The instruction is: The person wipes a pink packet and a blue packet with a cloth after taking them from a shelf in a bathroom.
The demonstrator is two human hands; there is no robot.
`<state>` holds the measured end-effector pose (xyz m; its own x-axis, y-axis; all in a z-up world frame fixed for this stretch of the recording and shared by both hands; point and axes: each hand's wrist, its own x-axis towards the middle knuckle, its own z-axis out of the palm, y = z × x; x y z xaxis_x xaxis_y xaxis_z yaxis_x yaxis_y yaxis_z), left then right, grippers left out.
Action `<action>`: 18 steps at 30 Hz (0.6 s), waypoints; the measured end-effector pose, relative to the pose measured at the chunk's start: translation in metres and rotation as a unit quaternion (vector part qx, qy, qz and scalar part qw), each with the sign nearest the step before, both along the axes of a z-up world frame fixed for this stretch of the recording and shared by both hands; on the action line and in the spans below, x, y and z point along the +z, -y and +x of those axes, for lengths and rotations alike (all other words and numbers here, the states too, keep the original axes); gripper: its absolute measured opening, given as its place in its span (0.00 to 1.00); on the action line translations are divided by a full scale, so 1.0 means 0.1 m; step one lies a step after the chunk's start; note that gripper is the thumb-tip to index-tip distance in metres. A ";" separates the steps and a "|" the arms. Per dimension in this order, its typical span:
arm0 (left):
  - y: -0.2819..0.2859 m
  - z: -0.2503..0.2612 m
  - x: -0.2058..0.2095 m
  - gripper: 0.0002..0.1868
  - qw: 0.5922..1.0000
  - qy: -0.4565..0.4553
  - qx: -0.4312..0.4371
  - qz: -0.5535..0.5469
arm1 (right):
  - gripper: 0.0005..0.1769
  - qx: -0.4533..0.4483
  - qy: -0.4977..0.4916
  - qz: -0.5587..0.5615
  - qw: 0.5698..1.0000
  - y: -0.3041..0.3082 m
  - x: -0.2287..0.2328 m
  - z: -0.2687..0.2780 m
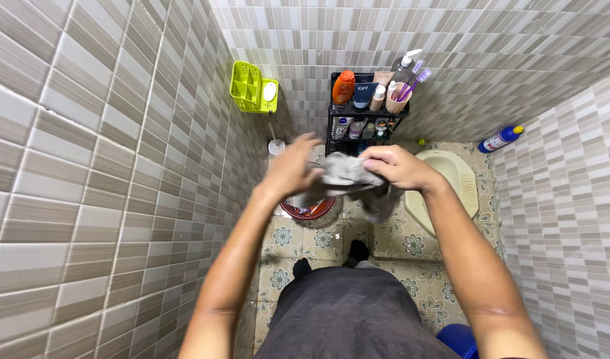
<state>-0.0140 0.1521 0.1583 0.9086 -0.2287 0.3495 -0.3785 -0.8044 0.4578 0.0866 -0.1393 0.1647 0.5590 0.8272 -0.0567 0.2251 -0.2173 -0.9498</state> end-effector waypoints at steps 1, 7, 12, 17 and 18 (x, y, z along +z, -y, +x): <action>0.11 0.03 -0.05 0.38 0.985 -0.012 -0.119 -0.123 | 0.12 0.033 0.047 -0.011 0.998 -0.10 0.12 -0.02; 0.28 0.17 -0.30 0.20 0.867 -0.311 -0.200 -0.336 | 0.19 0.039 0.136 -0.188 0.972 -0.13 0.57 -0.06; 0.09 0.11 -0.49 0.19 0.961 -0.126 -0.135 -0.207 | 0.23 0.006 0.211 -0.278 0.937 -0.10 0.01 -0.12; 0.03 -0.02 -0.92 0.13 0.931 -0.221 0.000 -0.292 | 0.17 -0.003 0.088 -0.156 0.984 -0.08 -0.73 0.10; 0.03 -0.07 -1.03 0.14 0.938 -0.173 0.016 -0.300 | 0.09 0.036 0.122 -0.143 0.981 -0.12 -0.89 0.12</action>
<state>-0.0212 0.1488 0.0556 0.9943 -0.0562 0.0902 -0.1046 -0.3713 0.9226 0.0989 -0.1275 0.0756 0.5258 0.8347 -0.1640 0.4630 -0.4425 -0.7680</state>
